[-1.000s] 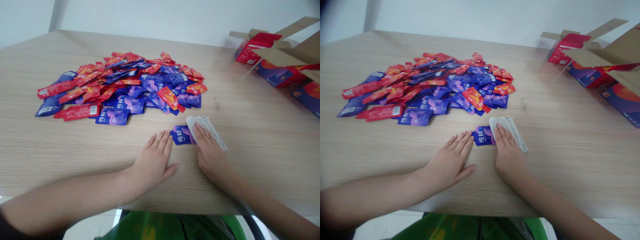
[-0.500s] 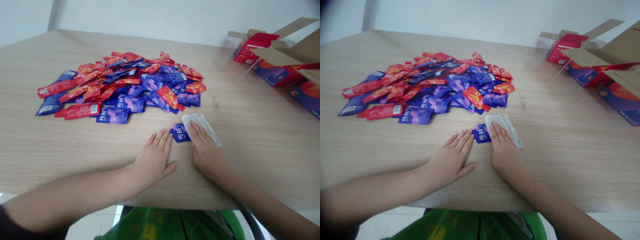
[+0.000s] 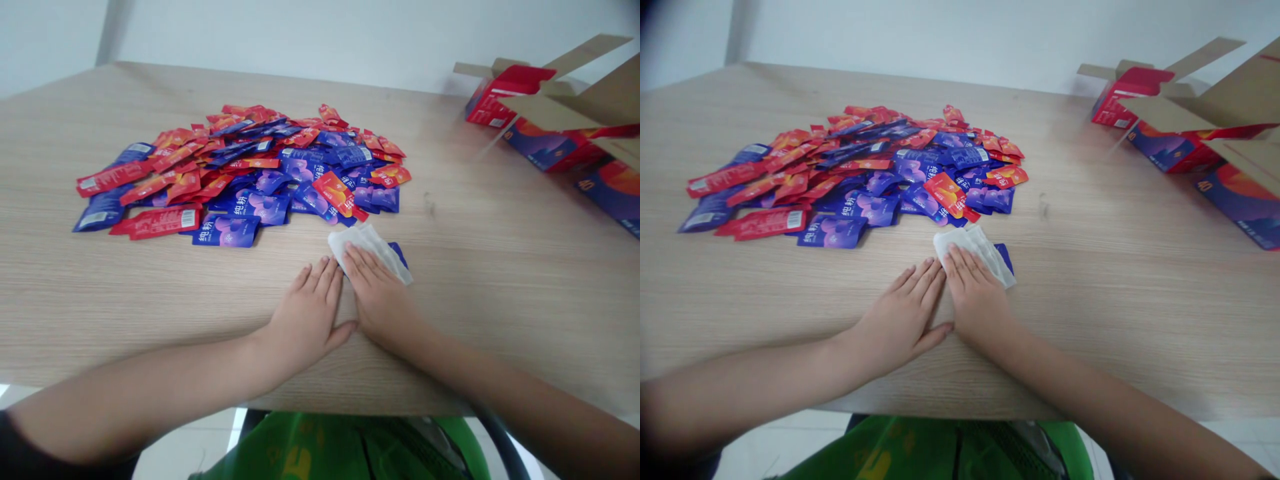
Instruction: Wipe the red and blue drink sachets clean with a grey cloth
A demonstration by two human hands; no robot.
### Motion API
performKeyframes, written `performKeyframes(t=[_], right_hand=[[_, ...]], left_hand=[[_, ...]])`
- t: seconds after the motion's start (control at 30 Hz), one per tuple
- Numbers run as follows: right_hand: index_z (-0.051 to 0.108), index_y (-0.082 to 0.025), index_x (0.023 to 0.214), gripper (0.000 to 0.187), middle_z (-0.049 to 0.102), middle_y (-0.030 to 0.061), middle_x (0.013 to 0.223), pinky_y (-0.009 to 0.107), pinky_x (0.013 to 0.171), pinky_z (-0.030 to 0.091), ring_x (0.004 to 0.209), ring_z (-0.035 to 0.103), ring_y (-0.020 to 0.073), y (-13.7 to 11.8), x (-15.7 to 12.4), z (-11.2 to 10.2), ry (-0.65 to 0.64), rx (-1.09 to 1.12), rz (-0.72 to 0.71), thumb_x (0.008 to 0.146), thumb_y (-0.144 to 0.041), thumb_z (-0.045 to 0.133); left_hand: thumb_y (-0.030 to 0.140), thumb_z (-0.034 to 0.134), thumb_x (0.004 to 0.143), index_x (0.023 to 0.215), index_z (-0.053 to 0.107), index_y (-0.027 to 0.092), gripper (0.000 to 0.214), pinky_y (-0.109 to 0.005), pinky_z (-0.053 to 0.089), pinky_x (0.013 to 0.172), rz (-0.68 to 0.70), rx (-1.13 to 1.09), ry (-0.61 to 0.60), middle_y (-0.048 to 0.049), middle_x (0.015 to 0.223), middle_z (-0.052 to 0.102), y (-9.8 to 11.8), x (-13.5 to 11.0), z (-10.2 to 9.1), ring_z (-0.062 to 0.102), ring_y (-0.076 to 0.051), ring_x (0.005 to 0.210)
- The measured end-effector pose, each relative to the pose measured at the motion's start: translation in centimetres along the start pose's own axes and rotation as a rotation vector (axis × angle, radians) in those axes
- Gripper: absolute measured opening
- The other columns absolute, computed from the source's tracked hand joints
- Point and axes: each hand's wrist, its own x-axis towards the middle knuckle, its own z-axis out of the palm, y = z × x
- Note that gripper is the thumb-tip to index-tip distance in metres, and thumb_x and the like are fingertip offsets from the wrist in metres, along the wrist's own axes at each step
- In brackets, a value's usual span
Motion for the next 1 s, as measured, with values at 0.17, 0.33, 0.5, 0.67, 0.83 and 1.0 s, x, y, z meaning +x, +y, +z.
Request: performKeyframes(t=[0.17, 0.33, 0.5, 0.67, 0.83, 1.0], right_hand=[[0.036, 0.002, 0.145, 0.059, 0.037, 0.0240, 0.151, 0.050, 0.114, 0.035, 0.143, 0.030, 0.0290, 2.5, -3.6, -0.7, 0.033, -0.041, 0.152, 0.087, -0.009, 0.035], [0.032, 0.000, 0.147, 0.060, 0.037, 0.0237, 0.151, 0.051, 0.113, 0.037, 0.143, 0.030, 0.0288, 3.4, -4.2, -1.2, 0.013, -0.053, 0.197, 0.088, -0.009, 0.036], [0.041, 0.004, 0.142, 0.061, 0.036, 0.0232, 0.151, 0.047, 0.117, 0.032, 0.143, 0.031, 0.0294, 0.5, -1.1, -0.5, -0.016, 0.008, 0.042, 0.084, -0.013, 0.039], [0.041, 0.004, 0.142, 0.061, 0.036, 0.0224, 0.152, 0.047, 0.117, 0.032, 0.143, 0.031, 0.0287, 0.5, -1.3, -0.3, 0.003, 0.009, 0.006, 0.084, -0.012, 0.039], [0.036, 0.000, 0.146, 0.058, 0.040, 0.0241, 0.149, 0.051, 0.112, 0.038, 0.141, 0.035, 0.0292, 4.5, -4.4, -0.9, 0.049, -0.060, 0.234, 0.089, -0.011, 0.036], [0.034, -0.003, 0.147, 0.057, 0.041, 0.0226, 0.149, 0.051, 0.113, 0.036, 0.141, 0.035, 0.0280, 4.3, -4.2, -0.8, 0.080, 0.008, 0.251, 0.091, -0.012, 0.035]], left_hand=[[0.058, 0.039, 0.094, 0.149, 0.031, 0.001, 0.080, -0.050, 0.023, 0.119, 0.008, -0.001, -0.023, -0.0217, 0.158, 0.022, -0.2, 0.1, -0.1, 0.018, -0.035, 0.148], [0.058, 0.041, 0.093, 0.149, 0.031, 0.001, 0.080, -0.050, 0.023, 0.119, -0.004, -0.006, -0.033, -0.0210, 0.158, 0.021, -0.1, 0.0, -0.2, 0.018, -0.035, 0.148], [0.058, 0.042, 0.093, 0.149, 0.031, 0.000, 0.081, -0.049, 0.023, 0.119, -0.007, -0.013, -0.009, -0.0219, 0.157, 0.023, 0.1, 0.2, -0.2, 0.020, -0.035, 0.147], [0.058, 0.041, 0.093, 0.149, 0.031, 0.000, 0.081, -0.049, 0.023, 0.119, -0.007, -0.009, -0.009, -0.0219, 0.157, 0.023, 0.0, 0.1, -0.2, 0.020, -0.034, 0.147], [0.059, 0.039, 0.094, 0.150, 0.030, 0.002, 0.081, -0.051, 0.023, 0.119, 0.000, -0.015, -0.038, -0.0206, 0.158, 0.020, -0.1, -0.1, -0.1, 0.018, -0.035, 0.148], [0.058, 0.039, 0.094, 0.150, 0.029, 0.002, 0.080, -0.050, 0.022, 0.119, -0.010, -0.010, -0.037, -0.0199, 0.159, 0.020, -0.1, 0.0, 0.0, 0.016, -0.035, 0.148]])
